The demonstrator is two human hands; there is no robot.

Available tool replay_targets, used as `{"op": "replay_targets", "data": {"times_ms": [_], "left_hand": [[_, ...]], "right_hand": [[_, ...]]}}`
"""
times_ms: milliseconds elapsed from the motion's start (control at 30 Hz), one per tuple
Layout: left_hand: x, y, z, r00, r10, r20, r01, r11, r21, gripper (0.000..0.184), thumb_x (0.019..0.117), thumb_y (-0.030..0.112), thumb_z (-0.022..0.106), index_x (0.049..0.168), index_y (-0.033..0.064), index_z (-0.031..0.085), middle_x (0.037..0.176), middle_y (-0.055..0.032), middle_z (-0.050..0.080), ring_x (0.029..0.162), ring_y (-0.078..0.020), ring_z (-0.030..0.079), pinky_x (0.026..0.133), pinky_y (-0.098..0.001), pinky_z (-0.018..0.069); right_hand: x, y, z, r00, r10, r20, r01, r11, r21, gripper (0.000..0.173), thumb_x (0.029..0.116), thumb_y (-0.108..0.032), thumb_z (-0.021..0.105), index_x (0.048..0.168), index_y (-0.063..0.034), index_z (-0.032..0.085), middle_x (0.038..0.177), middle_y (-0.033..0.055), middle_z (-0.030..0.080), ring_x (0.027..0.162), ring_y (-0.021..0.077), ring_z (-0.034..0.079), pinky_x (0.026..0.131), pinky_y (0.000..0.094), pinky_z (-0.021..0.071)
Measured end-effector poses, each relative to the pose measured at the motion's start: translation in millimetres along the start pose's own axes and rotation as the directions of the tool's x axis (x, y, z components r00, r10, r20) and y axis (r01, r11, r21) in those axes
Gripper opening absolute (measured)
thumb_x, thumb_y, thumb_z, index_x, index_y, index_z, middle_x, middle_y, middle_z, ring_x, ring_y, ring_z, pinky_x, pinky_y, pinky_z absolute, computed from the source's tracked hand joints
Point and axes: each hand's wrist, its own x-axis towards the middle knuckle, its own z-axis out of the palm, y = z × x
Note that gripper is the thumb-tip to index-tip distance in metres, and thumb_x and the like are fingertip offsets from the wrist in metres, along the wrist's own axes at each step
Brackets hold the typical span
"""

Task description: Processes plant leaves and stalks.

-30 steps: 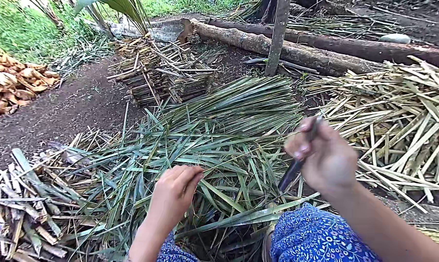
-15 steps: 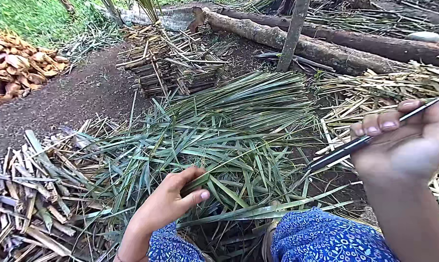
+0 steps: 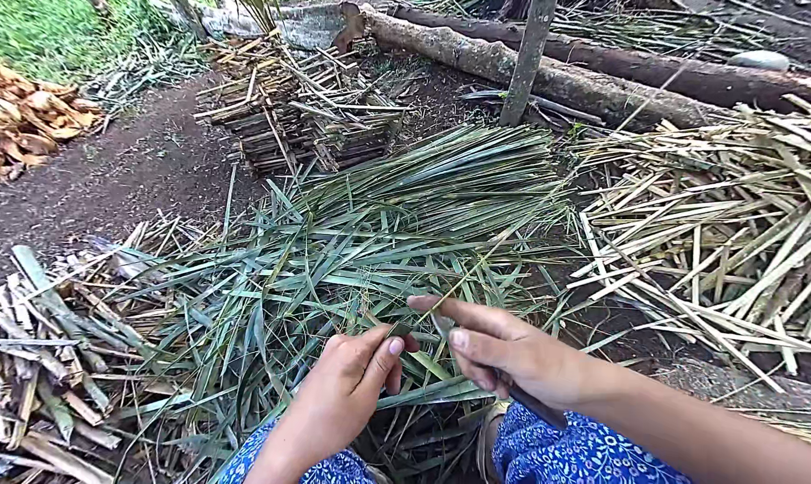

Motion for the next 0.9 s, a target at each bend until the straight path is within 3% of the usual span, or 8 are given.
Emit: {"op": "replay_targets", "data": {"times_ms": [100,200,433,567,733,900], "left_hand": [[-1,3,5,0.999,0.029,-0.035,-0.029,0.999,0.021,0.038,0.1118,0.031,0.037,0.103,0.0089,0.067,0.066,0.0116,0.058,0.052,0.0098,0.044,0.050,-0.0075,0.0374],[-4,5,8,0.993,0.077,-0.091,-0.061,0.984,0.166,0.038,0.1115,0.030,0.037,0.102,0.0075,0.067,0.065,0.0081,0.057,0.053,0.0073,0.047,0.052,-0.0081,0.0399],[-7,7,8,0.963,0.206,-0.171,-0.099,0.868,0.486,0.038,0.1107,0.029,0.038,0.107,0.0076,0.069,0.066,0.0001,0.060,0.055,-0.0077,0.056,0.051,-0.0214,0.0468],[-12,2,-3,0.962,0.218,-0.167,-0.096,0.838,0.538,0.040,0.1111,0.032,0.037,0.108,0.0082,0.070,0.067,-0.0009,0.062,0.055,-0.0094,0.058,0.050,-0.0241,0.0465],[-20,-4,-21,0.963,0.225,-0.148,-0.100,0.809,0.579,0.041,0.1113,0.033,0.037,0.109,0.0085,0.070,0.068,-0.0031,0.064,0.056,-0.0118,0.059,0.051,-0.0266,0.0472],[-30,-15,-45,0.978,0.128,-0.167,0.002,0.786,0.618,0.047,0.1113,0.038,0.033,0.113,0.0109,0.071,0.074,-0.0036,0.068,0.060,-0.0141,0.063,0.053,-0.0345,0.0506]], "right_hand": [[3,2,3,1.000,-0.008,0.003,0.008,0.999,-0.040,0.044,0.1065,-0.024,0.044,0.149,-0.0113,0.046,0.070,-0.0131,0.048,0.053,-0.0046,0.046,0.047,0.0109,0.0399],[3,0,3,0.999,-0.022,-0.040,0.020,0.998,-0.063,0.044,0.1062,-0.024,0.045,0.148,-0.0112,0.049,0.071,-0.0136,0.050,0.053,-0.0049,0.047,0.048,0.0107,0.0407],[-2,-8,-5,0.979,-0.110,-0.172,0.096,0.991,-0.090,0.042,0.1058,-0.030,0.049,0.144,-0.0134,0.056,0.067,-0.0138,0.050,0.054,-0.0053,0.048,0.049,0.0101,0.0411],[-8,-17,-24,0.923,-0.197,-0.330,0.182,0.980,-0.076,0.040,0.1073,-0.029,0.043,0.143,-0.0194,0.058,0.061,-0.0101,0.047,0.049,-0.0035,0.046,0.048,0.0104,0.0406],[-17,-27,-44,0.839,-0.265,-0.476,0.257,0.963,-0.083,0.042,0.1090,-0.034,0.037,0.143,-0.0194,0.056,0.055,-0.0089,0.044,0.046,-0.0005,0.044,0.048,0.0133,0.0420],[-24,-29,-67,0.742,-0.329,-0.584,0.369,0.928,-0.053,0.044,0.1109,-0.034,0.027,0.143,-0.0193,0.054,0.055,-0.0085,0.045,0.044,0.0003,0.044,0.046,0.0143,0.0424]]}}
